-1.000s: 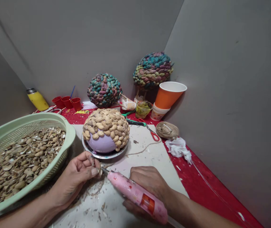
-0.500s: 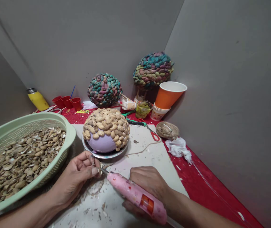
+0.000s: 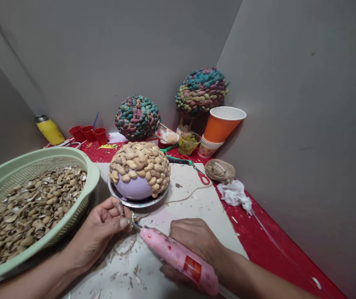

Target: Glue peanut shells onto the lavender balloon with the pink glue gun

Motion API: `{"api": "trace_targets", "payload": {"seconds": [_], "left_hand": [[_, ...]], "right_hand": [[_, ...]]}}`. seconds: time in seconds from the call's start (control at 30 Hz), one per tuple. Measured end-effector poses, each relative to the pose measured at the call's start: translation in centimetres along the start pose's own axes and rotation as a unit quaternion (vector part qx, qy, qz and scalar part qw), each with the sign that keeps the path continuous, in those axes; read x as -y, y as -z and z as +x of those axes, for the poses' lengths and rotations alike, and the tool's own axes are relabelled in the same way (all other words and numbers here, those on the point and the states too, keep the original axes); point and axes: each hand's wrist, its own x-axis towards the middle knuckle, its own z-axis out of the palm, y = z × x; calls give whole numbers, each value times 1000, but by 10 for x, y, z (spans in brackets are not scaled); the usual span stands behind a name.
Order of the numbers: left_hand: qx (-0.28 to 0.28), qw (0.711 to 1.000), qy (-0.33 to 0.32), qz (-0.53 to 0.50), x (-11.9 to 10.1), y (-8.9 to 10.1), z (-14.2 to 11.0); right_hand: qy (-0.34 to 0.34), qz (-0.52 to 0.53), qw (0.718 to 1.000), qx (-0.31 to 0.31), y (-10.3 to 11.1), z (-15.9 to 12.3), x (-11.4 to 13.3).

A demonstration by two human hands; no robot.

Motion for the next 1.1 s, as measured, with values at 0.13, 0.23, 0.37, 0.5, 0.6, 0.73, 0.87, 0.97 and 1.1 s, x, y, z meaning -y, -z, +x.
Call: {"api": "trace_targets", "payload": {"seconds": [0.13,0.23,0.37,0.5,0.6,0.73,0.87,0.97,1.1], "left_hand": [[1,1000,-3,10,1,2,0],[0,1000,-3,11,1,2,1],[-7,1000,-4,8,1,1,0],[-11,1000,-6,11,1,1,0],[-11,1000,-8,8,1,2,1],[-10,1000,-9,8,2,2,2],[-11,1000,-12,10,1,2,2],[-9,1000,-10,11,1,3,2],[-9,1000,-9,7,2,4,2]], "right_hand": [[-5,-26,1000,7,2,2,2],[-4,-15,1000,12,2,1,1],[-3,-21,1000,16,1,1,1],[-9,-37,999,10,0,2,2],[-20,-45,999,16,-1,-1,2],[-27,-37,998,34,-3,-4,1],[-23,-42,998,33,-3,-3,1],[-24,-45,998,39,-3,-4,1],[-22,-43,997,53,-5,-7,-1]]}}
